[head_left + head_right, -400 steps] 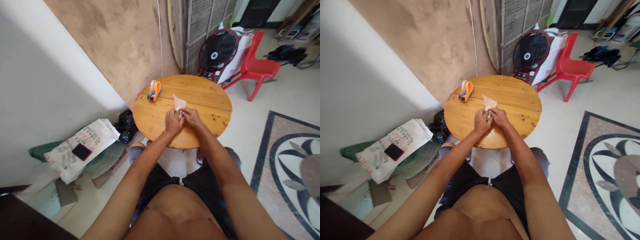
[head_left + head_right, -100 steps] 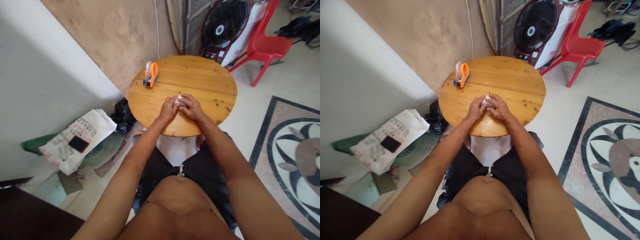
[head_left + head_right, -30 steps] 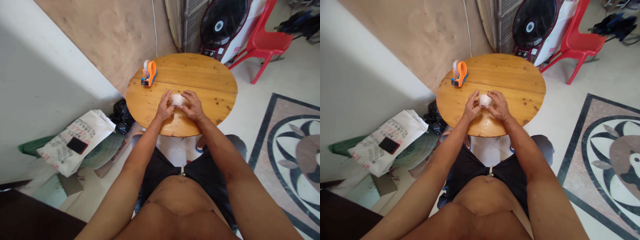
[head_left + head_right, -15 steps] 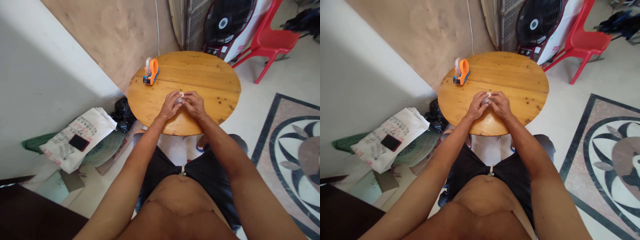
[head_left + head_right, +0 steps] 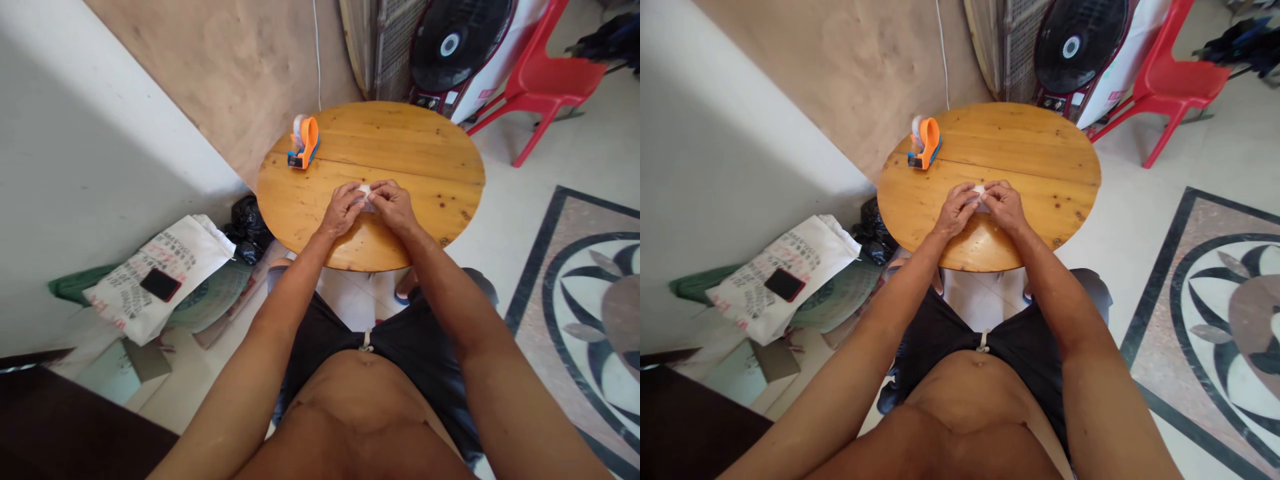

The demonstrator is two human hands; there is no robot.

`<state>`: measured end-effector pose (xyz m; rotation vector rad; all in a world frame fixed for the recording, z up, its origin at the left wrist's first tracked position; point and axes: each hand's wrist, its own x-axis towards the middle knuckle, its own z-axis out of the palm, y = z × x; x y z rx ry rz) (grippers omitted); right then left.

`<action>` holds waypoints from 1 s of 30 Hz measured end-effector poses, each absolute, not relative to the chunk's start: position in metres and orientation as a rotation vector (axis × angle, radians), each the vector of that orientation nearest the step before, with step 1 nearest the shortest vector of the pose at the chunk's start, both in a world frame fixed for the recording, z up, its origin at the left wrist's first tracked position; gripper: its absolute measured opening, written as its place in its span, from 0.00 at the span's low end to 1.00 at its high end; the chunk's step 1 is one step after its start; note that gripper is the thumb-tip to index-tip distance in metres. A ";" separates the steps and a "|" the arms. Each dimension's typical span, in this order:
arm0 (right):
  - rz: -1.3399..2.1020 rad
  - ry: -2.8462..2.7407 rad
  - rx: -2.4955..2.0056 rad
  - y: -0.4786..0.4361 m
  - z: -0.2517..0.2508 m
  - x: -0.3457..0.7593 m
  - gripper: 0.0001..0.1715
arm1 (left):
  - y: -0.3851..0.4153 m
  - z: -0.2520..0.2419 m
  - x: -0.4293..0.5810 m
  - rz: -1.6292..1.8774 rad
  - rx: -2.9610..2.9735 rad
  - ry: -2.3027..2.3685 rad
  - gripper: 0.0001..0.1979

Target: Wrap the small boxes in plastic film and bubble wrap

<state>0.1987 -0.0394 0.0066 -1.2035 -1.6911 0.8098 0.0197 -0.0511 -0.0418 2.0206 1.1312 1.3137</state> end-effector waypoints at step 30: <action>1.102 -1.515 -1.559 -0.020 0.031 0.188 0.12 | -0.057 -0.038 0.025 1.400 2.039 1.160 0.22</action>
